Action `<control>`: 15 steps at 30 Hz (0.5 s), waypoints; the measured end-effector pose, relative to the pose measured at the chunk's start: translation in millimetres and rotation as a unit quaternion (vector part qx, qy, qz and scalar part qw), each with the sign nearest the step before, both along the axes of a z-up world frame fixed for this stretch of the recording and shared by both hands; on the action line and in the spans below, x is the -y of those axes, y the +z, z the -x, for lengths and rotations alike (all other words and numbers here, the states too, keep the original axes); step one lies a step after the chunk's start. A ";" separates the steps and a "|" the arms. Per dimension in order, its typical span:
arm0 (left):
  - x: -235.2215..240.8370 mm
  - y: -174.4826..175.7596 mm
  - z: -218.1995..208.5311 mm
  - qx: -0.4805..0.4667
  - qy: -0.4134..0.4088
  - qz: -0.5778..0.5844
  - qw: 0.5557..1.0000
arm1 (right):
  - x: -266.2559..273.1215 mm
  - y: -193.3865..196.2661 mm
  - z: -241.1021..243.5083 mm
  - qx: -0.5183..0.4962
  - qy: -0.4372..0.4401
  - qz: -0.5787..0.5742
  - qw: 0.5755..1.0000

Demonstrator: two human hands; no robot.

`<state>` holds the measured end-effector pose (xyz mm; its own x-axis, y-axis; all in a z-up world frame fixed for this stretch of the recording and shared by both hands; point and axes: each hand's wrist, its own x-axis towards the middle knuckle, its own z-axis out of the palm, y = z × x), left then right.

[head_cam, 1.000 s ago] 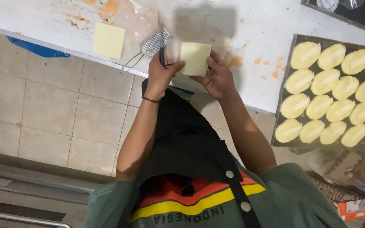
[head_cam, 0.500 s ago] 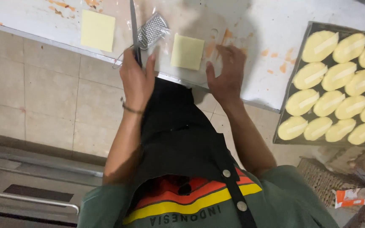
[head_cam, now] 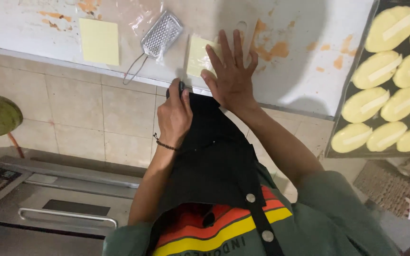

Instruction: The person cuts rectangular cheese slices into strips and places one strip into each pre-slit oval dough piece arranged on a baking tray. The person repeats this process across multiple dough pieces, handling the cheese and dough by hand.

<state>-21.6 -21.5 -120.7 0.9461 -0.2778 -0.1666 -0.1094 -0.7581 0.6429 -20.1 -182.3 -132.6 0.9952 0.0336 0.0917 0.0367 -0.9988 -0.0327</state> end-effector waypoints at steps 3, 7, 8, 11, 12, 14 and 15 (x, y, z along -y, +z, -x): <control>3.3 3.5 -3.7 0.129 -0.051 -0.017 0.990 | 1.8 -0.4 -0.5 0.040 0.030 -0.062 0.997; 6.3 5.0 -7.6 0.161 -0.071 -0.052 0.983 | -2.3 -5.2 -0.2 -0.010 0.035 -0.133 0.990; 6.3 5.9 -8.1 0.171 -0.072 -0.059 0.981 | -4.2 -1.2 -1.9 -0.014 0.044 -0.153 0.987; 2.3 2.0 -5.3 0.184 -0.077 -0.049 0.979 | -5.4 -1.0 -2.9 -0.015 0.050 -0.137 0.989; 2.5 2.5 -6.8 0.184 -0.076 -0.050 0.979 | -5.0 -1.3 -5.0 -0.015 0.051 -0.138 0.989; 1.3 5.0 -6.2 0.183 -0.081 -0.049 0.979 | -5.8 -0.8 -4.9 -0.007 0.052 -0.150 0.987; 1.8 3.5 -5.1 0.184 -0.079 -0.049 0.979 | -6.0 -1.3 -5.1 -0.006 0.054 -0.149 0.987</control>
